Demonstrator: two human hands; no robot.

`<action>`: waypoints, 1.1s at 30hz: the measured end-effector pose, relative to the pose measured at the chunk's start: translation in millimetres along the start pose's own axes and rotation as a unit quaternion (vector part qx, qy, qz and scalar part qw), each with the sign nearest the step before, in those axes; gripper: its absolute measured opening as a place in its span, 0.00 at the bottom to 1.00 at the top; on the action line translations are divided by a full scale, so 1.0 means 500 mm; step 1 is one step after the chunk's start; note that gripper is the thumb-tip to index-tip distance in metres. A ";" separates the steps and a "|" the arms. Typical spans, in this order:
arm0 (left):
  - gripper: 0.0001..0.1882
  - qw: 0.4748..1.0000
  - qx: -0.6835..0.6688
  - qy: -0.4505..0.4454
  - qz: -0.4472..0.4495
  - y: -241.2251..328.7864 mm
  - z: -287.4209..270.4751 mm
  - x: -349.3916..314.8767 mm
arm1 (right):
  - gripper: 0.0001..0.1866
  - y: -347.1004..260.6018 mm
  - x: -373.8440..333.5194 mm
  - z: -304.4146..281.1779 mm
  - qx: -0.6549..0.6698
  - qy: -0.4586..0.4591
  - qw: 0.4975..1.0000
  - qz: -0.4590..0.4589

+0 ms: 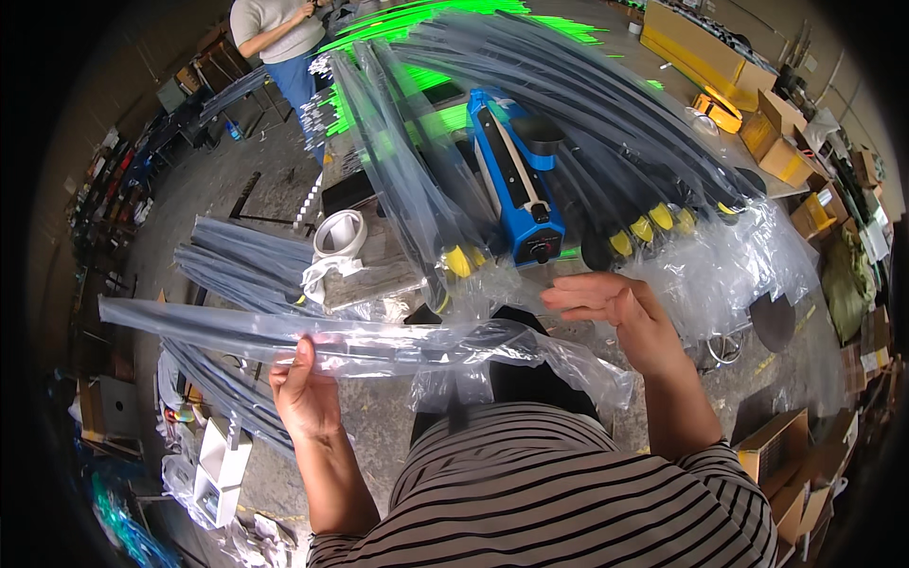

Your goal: The person seals clear plastic sleeves containing long metal rods using a handheld heat sealer. They repeatedly pick up a rod, place it in the sealer, press the handle to seal the plastic, and then set the sealed rod aside. Another person is visible in the background working with similar materials.

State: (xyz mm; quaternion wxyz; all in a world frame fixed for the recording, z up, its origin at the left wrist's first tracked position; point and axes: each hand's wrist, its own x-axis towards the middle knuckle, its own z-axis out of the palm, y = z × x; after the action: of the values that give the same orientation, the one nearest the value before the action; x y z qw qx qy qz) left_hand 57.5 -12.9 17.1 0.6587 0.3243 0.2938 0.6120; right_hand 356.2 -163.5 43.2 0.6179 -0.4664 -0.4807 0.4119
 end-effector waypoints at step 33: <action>0.11 0.990 -0.123 -0.036 0.059 0.082 -0.116 0.037 | 0.12 -0.013 0.009 -0.074 -0.009 0.279 0.948 -0.153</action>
State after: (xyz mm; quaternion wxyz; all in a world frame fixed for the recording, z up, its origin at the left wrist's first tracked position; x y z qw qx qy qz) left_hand -11.9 11.3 13.7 0.6665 0.2794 0.1727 0.6692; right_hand 393.8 -167.4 46.8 0.7788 -0.4891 -0.3584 0.1609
